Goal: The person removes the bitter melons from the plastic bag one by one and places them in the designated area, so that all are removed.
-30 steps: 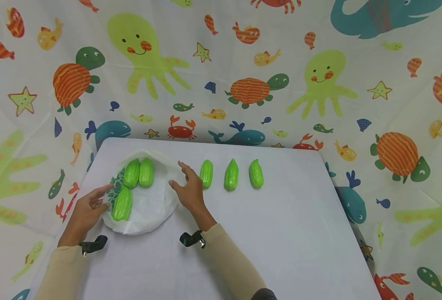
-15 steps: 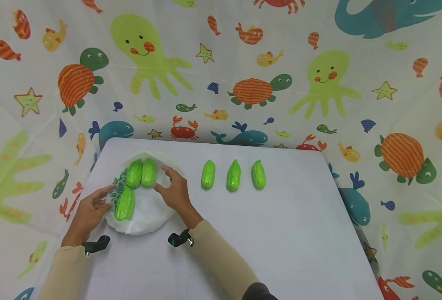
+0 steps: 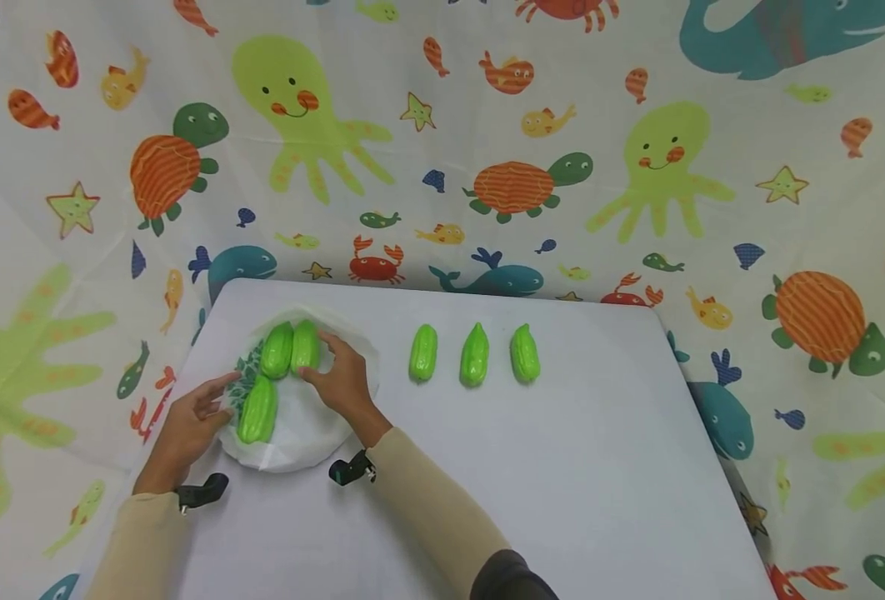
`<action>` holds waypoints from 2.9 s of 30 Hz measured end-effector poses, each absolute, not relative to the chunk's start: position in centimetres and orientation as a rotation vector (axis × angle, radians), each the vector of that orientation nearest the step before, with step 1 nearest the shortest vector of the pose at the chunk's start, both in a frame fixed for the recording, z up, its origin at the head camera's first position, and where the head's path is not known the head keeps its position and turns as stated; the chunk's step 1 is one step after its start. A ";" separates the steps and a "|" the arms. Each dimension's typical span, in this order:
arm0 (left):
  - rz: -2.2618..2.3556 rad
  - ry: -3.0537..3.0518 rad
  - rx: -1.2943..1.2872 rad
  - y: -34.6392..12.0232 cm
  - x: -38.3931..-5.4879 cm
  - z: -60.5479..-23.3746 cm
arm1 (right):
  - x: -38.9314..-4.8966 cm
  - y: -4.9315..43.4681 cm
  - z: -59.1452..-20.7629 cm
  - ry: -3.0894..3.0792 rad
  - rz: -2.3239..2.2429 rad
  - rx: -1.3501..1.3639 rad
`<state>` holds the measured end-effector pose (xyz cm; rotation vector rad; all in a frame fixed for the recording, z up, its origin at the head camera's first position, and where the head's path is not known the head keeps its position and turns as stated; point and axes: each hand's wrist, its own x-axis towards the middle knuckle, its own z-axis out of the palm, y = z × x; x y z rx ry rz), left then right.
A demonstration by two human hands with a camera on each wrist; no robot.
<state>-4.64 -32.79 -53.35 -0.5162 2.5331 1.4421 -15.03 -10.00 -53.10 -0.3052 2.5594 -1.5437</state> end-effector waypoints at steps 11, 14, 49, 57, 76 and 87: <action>1.449 2.544 -0.492 -32.6 -4.5 -53.7 | -16.0 -11.2 -54.2 2.589 -1.460 -0.295; 1.446 2.516 -0.507 -32.4 -4.5 -53.8 | -16.2 -11.4 -54.6 2.620 -1.409 -0.304; 1.438 2.549 -0.472 -32.7 -4.0 -53.1 | -13.0 -11.6 -54.0 2.629 -1.497 -0.319; 1.437 2.542 -0.481 -32.6 -4.1 -52.9 | -11.2 -10.8 -53.6 2.548 -1.596 -0.362; 1.462 2.555 -0.465 -32.7 -4.0 -53.3 | -6.8 -7.1 -51.8 2.305 -1.912 -0.368; 1.472 2.540 -0.470 -32.7 -4.0 -53.0 | -5.1 -4.3 -51.7 2.308 -2.002 -0.273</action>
